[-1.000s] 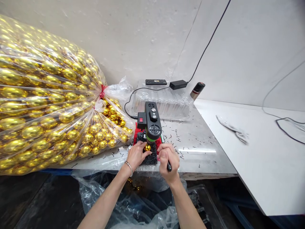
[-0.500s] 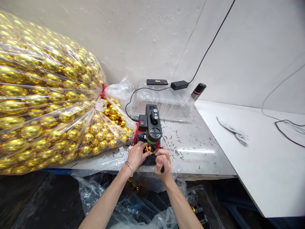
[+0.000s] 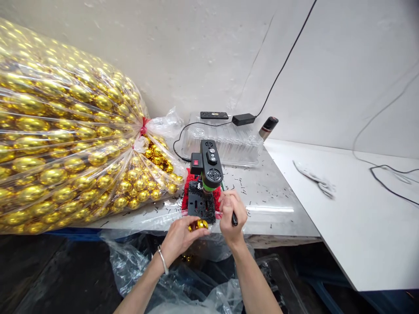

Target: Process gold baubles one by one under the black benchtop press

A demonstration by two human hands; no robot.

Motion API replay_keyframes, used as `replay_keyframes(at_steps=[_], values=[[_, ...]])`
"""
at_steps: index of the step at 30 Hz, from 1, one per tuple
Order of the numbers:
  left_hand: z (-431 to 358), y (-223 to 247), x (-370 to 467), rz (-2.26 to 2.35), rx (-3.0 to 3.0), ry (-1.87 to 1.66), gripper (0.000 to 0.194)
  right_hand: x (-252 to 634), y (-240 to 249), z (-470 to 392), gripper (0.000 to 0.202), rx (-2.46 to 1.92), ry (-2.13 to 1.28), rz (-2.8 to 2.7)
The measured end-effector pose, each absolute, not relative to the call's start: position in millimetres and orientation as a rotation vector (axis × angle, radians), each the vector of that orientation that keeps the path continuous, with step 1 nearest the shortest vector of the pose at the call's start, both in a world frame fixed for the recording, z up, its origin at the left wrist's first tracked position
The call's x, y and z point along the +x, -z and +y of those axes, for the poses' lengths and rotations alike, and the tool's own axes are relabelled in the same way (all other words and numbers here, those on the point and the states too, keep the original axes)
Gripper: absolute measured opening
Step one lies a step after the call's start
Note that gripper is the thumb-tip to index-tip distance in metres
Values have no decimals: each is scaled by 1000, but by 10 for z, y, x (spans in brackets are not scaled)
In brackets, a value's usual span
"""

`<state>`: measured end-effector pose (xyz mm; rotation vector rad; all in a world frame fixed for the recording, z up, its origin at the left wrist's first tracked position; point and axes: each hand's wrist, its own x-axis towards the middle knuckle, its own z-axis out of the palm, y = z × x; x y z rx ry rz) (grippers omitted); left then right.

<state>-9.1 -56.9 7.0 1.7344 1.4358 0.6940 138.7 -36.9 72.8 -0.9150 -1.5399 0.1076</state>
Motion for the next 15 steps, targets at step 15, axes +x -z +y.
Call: replay_keyframes(at_steps=[15], values=[[-272,-170,-63,879,245,-1173,14,1403,-648,-376,29,-906,-107,-1573]])
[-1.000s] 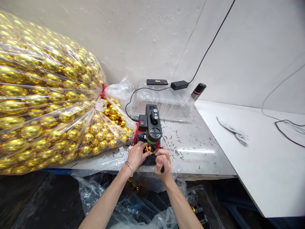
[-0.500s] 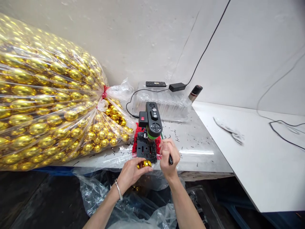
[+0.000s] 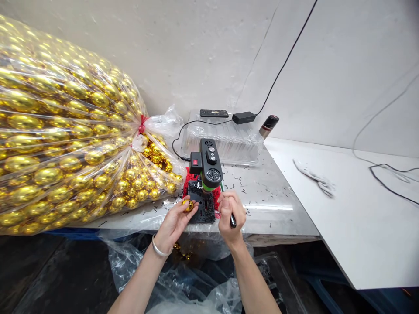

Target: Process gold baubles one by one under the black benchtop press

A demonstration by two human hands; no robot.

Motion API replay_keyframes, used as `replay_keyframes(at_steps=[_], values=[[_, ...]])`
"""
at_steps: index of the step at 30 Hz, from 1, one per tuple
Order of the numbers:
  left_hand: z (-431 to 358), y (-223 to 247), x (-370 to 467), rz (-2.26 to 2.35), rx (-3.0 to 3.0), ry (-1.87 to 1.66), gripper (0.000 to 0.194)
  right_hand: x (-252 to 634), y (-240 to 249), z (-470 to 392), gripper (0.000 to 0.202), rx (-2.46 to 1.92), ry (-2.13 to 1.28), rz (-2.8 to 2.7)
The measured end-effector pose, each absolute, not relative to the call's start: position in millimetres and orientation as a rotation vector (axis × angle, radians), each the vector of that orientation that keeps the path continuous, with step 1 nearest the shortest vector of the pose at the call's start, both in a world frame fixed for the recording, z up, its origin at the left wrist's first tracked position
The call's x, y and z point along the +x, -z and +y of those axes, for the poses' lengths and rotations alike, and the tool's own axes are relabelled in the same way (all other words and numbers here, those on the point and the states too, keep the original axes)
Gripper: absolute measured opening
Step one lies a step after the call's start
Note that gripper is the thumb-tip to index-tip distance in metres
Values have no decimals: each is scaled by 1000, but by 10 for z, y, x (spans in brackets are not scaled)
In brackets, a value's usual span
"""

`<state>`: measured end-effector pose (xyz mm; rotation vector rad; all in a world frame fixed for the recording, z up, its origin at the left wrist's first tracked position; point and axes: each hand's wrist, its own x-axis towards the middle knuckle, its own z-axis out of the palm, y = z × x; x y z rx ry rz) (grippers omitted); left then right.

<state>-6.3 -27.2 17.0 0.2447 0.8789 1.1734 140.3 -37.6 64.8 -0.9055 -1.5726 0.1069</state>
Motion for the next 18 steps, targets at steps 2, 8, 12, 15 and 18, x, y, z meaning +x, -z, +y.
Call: replay_keyframes(at_steps=[2,8,12,15,18], values=[[-228,-86,-17,990,399,-1221,22,1411,-634,-375,28,-900,-107,-1580],[-112,79,15,1199,794,-1164,64,1442,-637,-379,27,-918,-96,-1622],[-100,72,-24,1095,628,-1160,62,1442,-645,-378,27,-914,-84,-1628],[-83,103,-34,1110,680,-1164,56,1439,-644,-378,28,-912,-84,-1630],[-65,169,-12,1259,988,-1148,54,1443,-638,-379,27,-921,-82,-1635]])
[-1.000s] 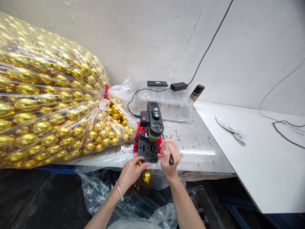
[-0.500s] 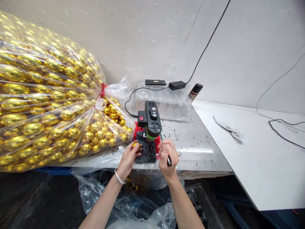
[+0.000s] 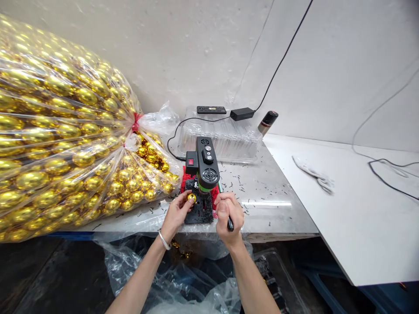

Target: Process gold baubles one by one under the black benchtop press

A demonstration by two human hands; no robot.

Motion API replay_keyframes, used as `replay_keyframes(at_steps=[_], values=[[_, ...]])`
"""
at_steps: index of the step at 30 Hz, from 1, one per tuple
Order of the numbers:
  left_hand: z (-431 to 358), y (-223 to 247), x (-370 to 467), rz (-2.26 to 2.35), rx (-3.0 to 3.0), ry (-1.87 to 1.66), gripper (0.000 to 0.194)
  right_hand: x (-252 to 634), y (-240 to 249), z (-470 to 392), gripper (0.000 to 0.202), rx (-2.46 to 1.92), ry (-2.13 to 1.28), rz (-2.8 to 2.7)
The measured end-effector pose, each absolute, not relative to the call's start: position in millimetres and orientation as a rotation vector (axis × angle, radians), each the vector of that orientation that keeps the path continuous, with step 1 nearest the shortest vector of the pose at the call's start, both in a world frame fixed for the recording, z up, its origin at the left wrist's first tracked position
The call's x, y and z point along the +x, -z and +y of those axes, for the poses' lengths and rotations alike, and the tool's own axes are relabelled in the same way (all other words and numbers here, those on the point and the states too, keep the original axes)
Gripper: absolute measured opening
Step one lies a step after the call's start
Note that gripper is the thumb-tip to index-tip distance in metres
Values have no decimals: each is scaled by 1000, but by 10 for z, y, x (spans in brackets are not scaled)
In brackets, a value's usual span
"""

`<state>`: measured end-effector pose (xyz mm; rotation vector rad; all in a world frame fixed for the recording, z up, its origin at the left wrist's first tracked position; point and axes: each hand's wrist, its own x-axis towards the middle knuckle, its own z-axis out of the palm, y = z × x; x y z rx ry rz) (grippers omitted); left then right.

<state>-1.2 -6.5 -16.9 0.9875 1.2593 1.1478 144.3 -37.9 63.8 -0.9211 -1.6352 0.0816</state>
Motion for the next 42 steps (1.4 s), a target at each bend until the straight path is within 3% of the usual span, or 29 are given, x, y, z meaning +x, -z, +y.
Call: replay_keyframes(at_steps=[6,17,42], values=[[-69,248,61,1594,1574,-1005,43,1463,-614,-378,24,-906,-90,-1658],[-99,381,88,1569,1936,-1109,32,1469,-599,-372,24,-896,-76,-1670],[-52,494,49,1493,2023,-1151,33,1431,27,-276,24,-780,61,-1666]])
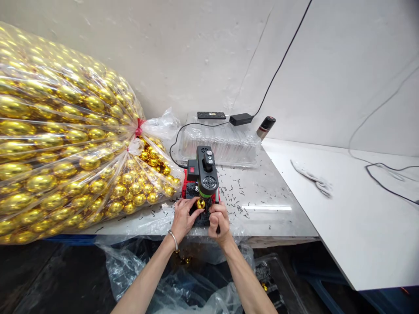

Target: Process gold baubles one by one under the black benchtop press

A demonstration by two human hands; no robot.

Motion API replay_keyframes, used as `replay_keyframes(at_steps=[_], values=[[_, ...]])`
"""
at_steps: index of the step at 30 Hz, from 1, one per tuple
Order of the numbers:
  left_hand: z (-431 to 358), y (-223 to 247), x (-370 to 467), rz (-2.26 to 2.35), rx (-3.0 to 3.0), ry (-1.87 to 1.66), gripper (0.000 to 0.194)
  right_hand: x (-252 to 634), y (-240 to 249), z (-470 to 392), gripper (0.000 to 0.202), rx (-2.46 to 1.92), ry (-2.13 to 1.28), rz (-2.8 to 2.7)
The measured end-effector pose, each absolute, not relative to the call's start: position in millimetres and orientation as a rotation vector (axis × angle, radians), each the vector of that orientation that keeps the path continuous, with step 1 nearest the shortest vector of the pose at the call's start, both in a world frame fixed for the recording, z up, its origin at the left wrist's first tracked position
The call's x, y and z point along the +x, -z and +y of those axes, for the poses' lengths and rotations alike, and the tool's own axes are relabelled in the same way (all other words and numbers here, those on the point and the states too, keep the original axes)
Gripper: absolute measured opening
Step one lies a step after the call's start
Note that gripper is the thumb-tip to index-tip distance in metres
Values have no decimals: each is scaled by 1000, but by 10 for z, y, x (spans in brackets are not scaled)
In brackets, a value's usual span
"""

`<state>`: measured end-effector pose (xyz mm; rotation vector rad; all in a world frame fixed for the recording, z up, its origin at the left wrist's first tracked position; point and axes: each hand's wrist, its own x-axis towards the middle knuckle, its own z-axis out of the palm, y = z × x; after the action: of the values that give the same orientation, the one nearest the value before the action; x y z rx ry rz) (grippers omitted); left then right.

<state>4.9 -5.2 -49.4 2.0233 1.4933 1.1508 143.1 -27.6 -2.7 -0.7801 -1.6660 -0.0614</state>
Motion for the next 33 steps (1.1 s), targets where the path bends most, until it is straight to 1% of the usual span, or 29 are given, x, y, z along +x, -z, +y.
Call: replay_keyframes(at_steps=[3,6,8,10,12,15,16,18,20,22,24,25,26,27,29,33], values=[[-27,485,63,1489,1975,-1164,31,1405,-176,-321,27,-822,-12,-1600],[-36,457,63,1499,1884,-1212,30,1375,-531,-346,31,-848,-112,-1482],[-116,430,38,1500,1835,-1263,31,1367,-754,-346,31,-924,-225,-1464],[-275,402,-9,1455,1877,-1276,32,1367,-892,-343,32,-957,-270,-1472],[-477,370,-65,1374,2017,-1247,37,1366,-925,-345,32,-956,-274,-1479],[-684,269,-137,1314,2226,-1244,47,1351,-847,-357,31,-934,-243,-1467],[-684,207,-158,1334,2265,-1281,46,1345,-813,-361,31,-929,-229,-1462],[-546,32,-213,1432,2296,-1393,35,1336,-760,-368,30,-920,-205,-1458],[-247,-188,-303,1581,2283,-1466,26,1335,-733,-371,30,-915,-196,-1467],[143,-403,-429,1752,2237,-1316,25,1342,-721,-370,29,-909,-190,-1482],[529,-559,-569,1841,2154,-879,18,1350,-712,-369,29,-900,-180,-1497],[695,-604,-631,1791,2111,-628,12,1353,-705,-367,29,-896,-174,-1502],[835,-627,-682,1742,2087,-508,12,1356,-697,-366,29,-893,-167,-1505],[947,-629,-720,1688,2066,-413,15,1357,-687,-364,29,-890,-161,-1508],[1087,-587,-756,1600,2040,-344,22,1360,-665,-359,29,-881,-145,-1515],[1161,-456,-728,1496,1968,-339,24,1364,-628,-348,28,-860,-123,-1522]])
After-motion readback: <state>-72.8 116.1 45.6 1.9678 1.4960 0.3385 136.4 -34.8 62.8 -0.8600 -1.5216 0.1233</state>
